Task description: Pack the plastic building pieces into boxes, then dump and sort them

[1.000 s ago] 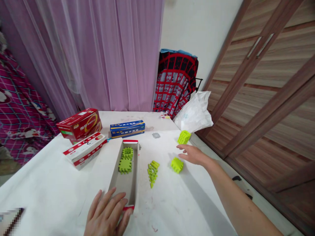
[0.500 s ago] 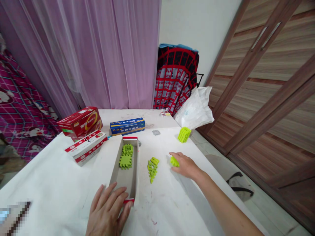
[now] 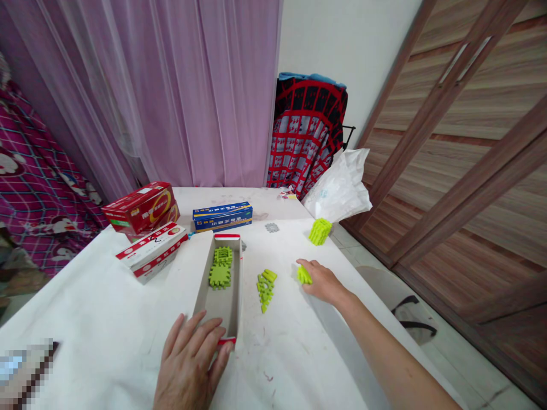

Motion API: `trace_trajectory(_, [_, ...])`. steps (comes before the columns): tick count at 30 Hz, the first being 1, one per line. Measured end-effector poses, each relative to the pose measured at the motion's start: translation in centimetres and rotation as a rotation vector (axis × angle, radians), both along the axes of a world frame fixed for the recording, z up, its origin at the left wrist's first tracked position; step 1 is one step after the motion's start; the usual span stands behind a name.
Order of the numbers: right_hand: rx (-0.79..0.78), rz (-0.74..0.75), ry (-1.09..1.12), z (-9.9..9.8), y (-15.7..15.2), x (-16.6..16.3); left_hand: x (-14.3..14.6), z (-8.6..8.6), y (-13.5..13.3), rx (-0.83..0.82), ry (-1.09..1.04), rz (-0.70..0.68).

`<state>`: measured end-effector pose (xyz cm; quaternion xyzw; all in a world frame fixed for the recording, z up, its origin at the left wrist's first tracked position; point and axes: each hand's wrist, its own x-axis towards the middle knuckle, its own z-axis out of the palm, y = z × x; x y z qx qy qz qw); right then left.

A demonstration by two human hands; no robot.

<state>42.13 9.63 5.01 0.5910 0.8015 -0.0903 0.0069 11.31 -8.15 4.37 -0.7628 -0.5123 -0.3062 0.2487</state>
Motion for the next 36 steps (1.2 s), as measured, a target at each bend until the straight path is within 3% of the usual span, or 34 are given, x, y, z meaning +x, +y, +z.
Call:
trace_trajectory(7, [-0.031,-0.047,0.133,-0.2,0.4,0.7,0.1,0.4,0.1,0.013,-0.033,-0.011])
trace_trajectory(11, [-0.051,0.026,0.309,1.3,-0.2,-0.2,0.1,-0.3,-0.1,0.007,-0.058,0.01])
trace_trajectory(17, [-0.035,0.31,0.531,6.5,-2.2,-6.6,0.6,-1.4,-0.9,0.027,-0.205,0.089])
trace_trajectory(21, [-0.043,0.514,0.469,8.9,-3.1,-12.1,0.7,-1.9,-1.4,-0.006,-0.317,0.166])
trace_trajectory(24, [-0.061,0.62,0.368,8.9,-3.2,-15.1,0.6,-2.2,-1.6,-0.015,-0.343,0.196])
trace_trajectory(29, [-0.066,0.728,0.263,6.7,-2.9,-18.0,0.5,-2.1,-1.7,-0.039,-0.364,0.175])
trace_trajectory(32, [-0.039,0.755,0.23,6.0,-2.9,-18.3,0.6,-1.9,-1.8,-0.044,-0.36,0.181])
trace_trajectory(36, [0.058,0.671,0.353,7.0,-2.8,-16.3,0.6,-1.9,-1.7,-0.049,-0.336,0.185])
